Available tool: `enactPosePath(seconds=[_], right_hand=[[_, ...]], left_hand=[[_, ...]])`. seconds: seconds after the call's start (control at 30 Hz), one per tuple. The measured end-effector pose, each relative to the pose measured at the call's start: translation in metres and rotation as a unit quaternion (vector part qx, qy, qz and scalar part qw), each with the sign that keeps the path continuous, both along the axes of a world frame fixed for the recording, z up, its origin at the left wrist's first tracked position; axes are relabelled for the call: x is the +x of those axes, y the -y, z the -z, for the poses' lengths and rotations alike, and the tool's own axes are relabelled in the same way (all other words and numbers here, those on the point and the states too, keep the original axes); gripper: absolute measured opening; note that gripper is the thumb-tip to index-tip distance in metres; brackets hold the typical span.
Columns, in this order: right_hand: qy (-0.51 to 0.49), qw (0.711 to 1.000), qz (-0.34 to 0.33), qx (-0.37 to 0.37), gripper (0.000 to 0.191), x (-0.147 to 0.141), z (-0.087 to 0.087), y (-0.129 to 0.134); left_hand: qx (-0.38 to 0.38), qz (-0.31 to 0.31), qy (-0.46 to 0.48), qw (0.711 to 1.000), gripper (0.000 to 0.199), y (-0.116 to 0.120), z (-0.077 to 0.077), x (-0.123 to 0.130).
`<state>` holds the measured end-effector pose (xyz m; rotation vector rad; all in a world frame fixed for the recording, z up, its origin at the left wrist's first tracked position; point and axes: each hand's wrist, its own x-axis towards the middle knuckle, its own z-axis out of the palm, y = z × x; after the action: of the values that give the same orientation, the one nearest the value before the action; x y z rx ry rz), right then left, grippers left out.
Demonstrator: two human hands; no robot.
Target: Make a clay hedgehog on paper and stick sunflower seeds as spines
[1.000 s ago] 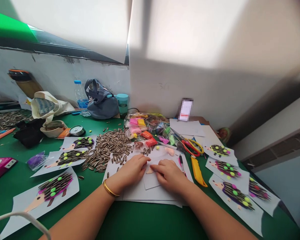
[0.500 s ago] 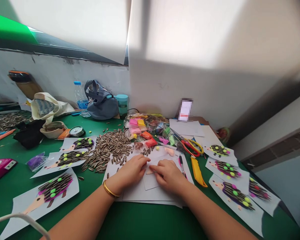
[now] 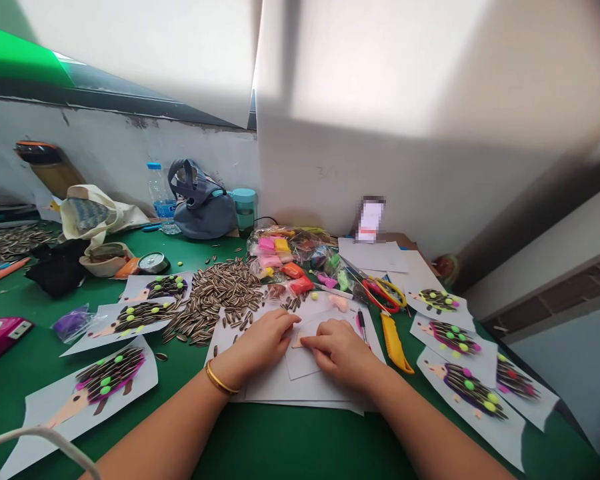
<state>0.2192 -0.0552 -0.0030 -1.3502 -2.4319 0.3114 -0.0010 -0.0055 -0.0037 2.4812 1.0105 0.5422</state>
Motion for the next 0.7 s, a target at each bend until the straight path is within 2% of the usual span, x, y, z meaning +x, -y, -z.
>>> enactPosePath(seconds=[0.2,0.33,0.7], right_hand=[[-0.006,1.000,-0.009,0.001,0.039,0.0008,-0.0020,0.0009],[0.008,1.000,-0.028,-0.005,0.036,0.0004,-0.0022,0.0021],[0.009,1.000,-0.004,-0.008,0.037,-0.0043,-0.0014,0.0012]], left_hand=[[-0.007,-0.004,-0.008,1.000,0.036,0.0002,-0.0014,0.0003],[0.000,-0.002,-0.001,1.000,0.037,0.0004,-0.0004,-0.0001],[-0.010,-0.003,-0.010,1.000,0.036,0.0000,-0.0013,0.0007]])
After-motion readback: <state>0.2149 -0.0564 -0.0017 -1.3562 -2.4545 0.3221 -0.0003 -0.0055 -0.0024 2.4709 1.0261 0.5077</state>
